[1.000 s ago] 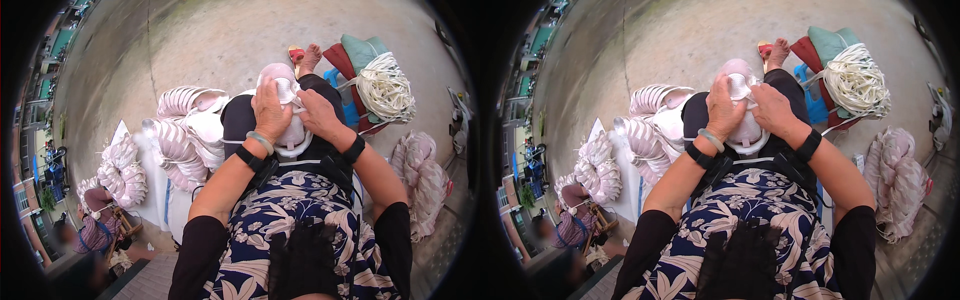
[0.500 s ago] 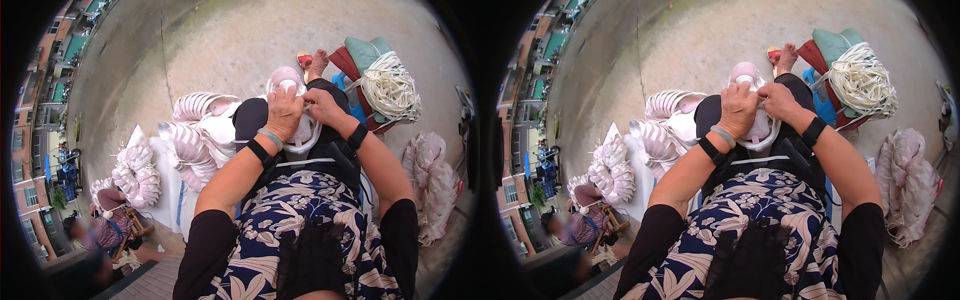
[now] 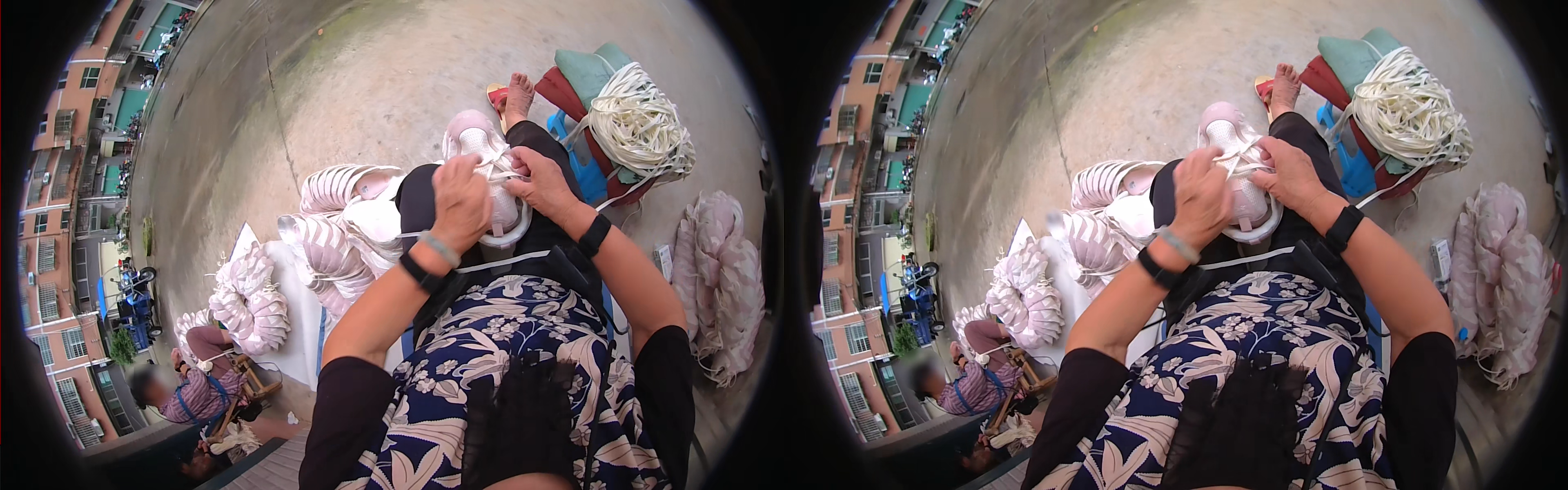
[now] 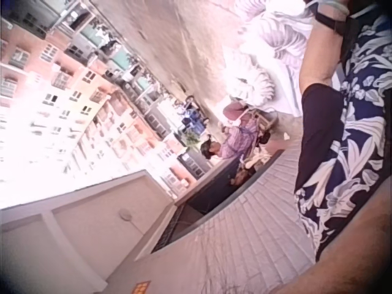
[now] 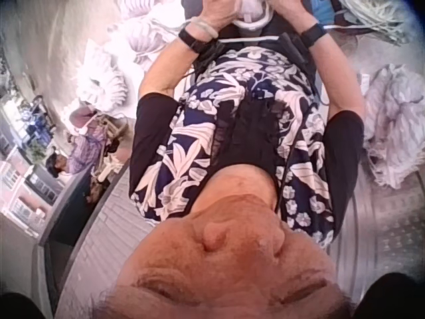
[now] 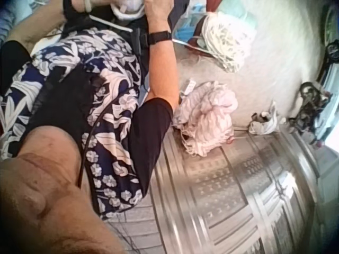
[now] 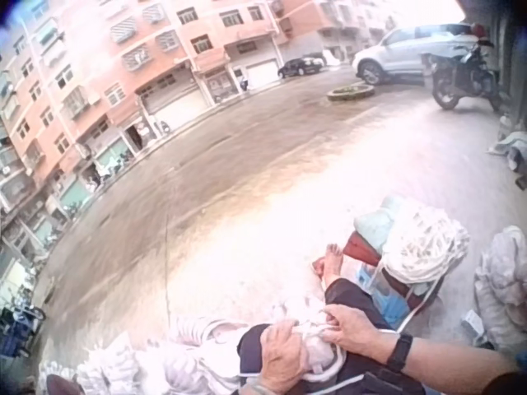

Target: Lacing and tying the shoelaces on a pair of pink and white shoes.

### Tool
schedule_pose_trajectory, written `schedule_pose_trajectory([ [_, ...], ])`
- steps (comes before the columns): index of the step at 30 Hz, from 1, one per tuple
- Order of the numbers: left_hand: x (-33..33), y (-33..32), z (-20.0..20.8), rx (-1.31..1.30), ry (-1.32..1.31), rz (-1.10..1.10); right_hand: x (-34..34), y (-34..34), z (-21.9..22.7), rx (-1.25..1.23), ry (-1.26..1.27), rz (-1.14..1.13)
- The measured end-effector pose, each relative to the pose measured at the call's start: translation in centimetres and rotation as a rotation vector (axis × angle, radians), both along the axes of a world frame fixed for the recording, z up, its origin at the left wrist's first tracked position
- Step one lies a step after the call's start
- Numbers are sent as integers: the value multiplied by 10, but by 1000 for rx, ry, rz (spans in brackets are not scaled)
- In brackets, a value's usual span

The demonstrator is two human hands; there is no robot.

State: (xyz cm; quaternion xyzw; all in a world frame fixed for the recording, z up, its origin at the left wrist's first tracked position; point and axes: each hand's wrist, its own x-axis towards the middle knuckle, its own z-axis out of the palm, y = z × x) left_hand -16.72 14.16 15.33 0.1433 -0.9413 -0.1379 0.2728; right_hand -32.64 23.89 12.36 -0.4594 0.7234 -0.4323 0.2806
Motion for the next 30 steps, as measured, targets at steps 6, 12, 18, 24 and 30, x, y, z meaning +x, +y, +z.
schedule_pose_trajectory([
  [6,179,-28,-23,-35,-151,333,7,6,6,-21,22,-26],
  [12,330,-16,-56,-32,-659,1011,6,1,2,-46,-83,-47],
  [18,223,-26,-54,81,-436,640,-10,-20,10,131,-88,43],
  [24,91,-28,-20,88,-43,256,-1,-26,27,77,59,137],
  [30,38,-26,-13,139,0,145,4,-35,21,-37,238,51],
])
